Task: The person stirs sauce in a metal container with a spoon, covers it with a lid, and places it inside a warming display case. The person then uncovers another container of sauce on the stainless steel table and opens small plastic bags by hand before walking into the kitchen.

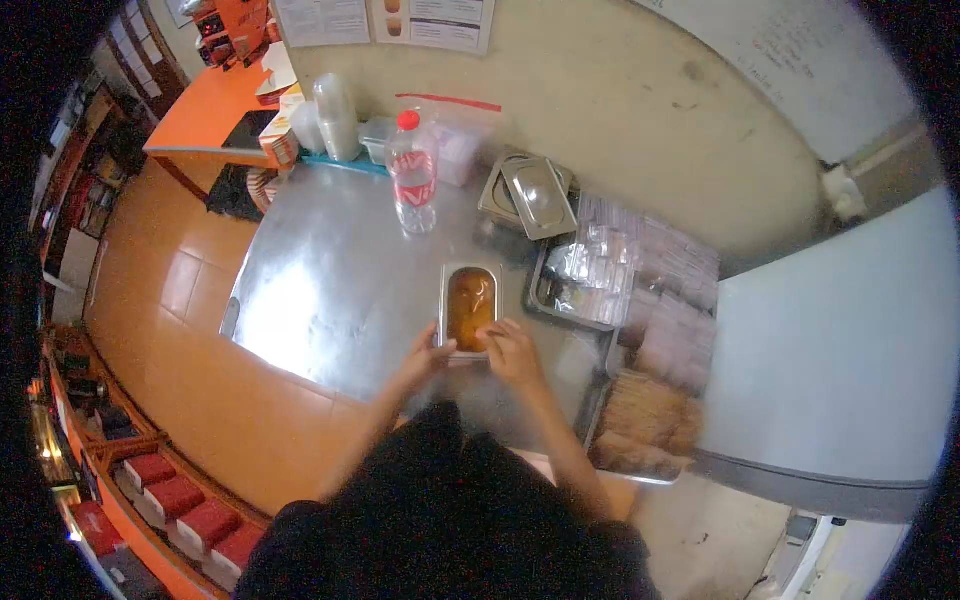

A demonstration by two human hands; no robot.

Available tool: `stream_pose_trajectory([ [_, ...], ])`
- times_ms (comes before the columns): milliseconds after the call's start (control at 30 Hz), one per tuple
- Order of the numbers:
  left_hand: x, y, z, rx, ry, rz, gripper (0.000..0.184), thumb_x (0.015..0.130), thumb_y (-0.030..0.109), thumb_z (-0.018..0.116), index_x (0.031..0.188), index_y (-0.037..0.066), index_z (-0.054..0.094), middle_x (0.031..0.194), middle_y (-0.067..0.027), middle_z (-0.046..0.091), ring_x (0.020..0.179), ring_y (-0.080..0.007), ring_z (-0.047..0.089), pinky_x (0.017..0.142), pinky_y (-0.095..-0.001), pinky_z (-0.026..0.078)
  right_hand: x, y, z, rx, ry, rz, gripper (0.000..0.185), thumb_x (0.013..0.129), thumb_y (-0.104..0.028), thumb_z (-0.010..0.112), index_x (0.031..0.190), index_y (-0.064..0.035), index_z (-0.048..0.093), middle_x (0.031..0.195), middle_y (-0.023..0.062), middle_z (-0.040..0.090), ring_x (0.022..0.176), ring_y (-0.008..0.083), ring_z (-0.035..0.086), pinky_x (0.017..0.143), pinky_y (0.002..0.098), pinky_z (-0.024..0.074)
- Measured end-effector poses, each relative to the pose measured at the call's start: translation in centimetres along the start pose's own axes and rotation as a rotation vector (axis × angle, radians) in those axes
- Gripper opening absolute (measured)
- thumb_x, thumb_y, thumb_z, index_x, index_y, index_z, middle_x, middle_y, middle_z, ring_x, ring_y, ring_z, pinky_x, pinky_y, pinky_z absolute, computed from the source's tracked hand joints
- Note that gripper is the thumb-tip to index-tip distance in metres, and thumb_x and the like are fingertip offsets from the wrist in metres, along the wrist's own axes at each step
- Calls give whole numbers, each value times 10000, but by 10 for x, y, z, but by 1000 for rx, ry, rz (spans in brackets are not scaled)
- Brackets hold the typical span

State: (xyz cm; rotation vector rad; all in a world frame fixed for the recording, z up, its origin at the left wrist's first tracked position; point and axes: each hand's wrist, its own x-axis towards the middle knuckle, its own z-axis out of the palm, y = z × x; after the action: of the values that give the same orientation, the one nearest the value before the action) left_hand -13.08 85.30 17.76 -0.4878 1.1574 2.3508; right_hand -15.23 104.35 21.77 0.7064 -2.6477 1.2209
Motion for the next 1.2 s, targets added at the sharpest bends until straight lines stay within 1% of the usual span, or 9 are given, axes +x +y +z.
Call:
stream_pose_trajectory([
  [100, -6, 3, -7, 181, -29, 25, 398, 898, 28, 580, 1244, 51, 385, 1209, -145, 497, 1074, -300, 582, 893, -420, 545, -13, -13, -1, 56, 0, 103, 206, 899, -131, 565, 837, 19, 692, 932, 120, 677, 871, 276, 628, 788, 359, 483],
  [233, -1, -11, -30, 136, -154, 65, 296, 905, 20, 572, 1154, 31, 411, 1139, -142, 534, 1036, -281, 606, 897, -383, 536, -13, -29, 6, 138, 49, 187, 204, 900, -123, 566, 824, 17, 695, 936, 119, 683, 886, 270, 636, 786, 353, 490],
  [300, -10, -4, -27, 98, -185, -3, 250, 904, 12, 573, 1111, 16, 432, 1111, -128, 554, 1007, -269, 620, 892, -368, 535, -7, -25, 14, 63, 69, 123, 207, 903, -121, 564, 817, 16, 692, 939, 115, 683, 879, 264, 636, 779, 352, 495],
  [500, 2, -16, -37, 168, -188, 96, 150, 891, -3, 593, 998, 1, 488, 1027, -115, 610, 900, -250, 659, 829, -347, 547, 34, -3, 33, -108, 77, -101, 171, 889, -97, 561, 851, 9, 689, 957, 98, 681, 865, 267, 623, 777, 348, 497],
  [633, 12, -30, -47, 184, -203, 166, 149, 886, -17, 588, 996, -1, 488, 968, -124, 626, 862, -246, 668, 787, -340, 550, 40, 3, 36, -236, 73, -219, 145, 869, -83, 571, 885, 6, 685, 963, 94, 675, 865, 276, 609, 773, 354, 492],
  [900, -4, -22, -25, 142, -39, 123, 230, 883, -35, 572, 1062, -2, 432, 971, -174, 640, 843, -259, 678, 776, -340, 542, -5, -21, 23, -127, 70, -39, 134, 866, -83, 586, 885, 24, 665, 928, 107, 667, 821, 289, 601, 745, 373, 484],
  [1033, 8, -34, -40, 109, -137, 171, 296, 878, -41, 571, 1105, 8, 386, 993, -197, 645, 854, -265, 678, 790, -347, 541, -25, -27, 18, -24, 56, 32, 134, 858, -96, 613, 900, 21, 664, 903, 116, 664, 814, 290, 605, 730, 373, 489],
  [1133, 3, -27, -36, 169, -95, 167, 312, 880, -48, 561, 1117, 15, 370, 984, -200, 653, 873, -267, 674, 803, -356, 539, -25, -29, 17, 35, 14, 46, 140, 849, -96, 631, 940, 6, 661, 895, 110, 658, 822, 289, 608, 728, 379, 491],
  [1200, 1, -23, -33, 194, -75, 154, 313, 883, -51, 553, 1120, 19, 362, 980, -203, 658, 887, -269, 671, 813, -363, 538, -20, -16, 23, -8, 6, -70, 178, 823, -84, 649, 987, -15, 655, 902, 103, 644, 835, 290, 600, 746, 376, 490],
])
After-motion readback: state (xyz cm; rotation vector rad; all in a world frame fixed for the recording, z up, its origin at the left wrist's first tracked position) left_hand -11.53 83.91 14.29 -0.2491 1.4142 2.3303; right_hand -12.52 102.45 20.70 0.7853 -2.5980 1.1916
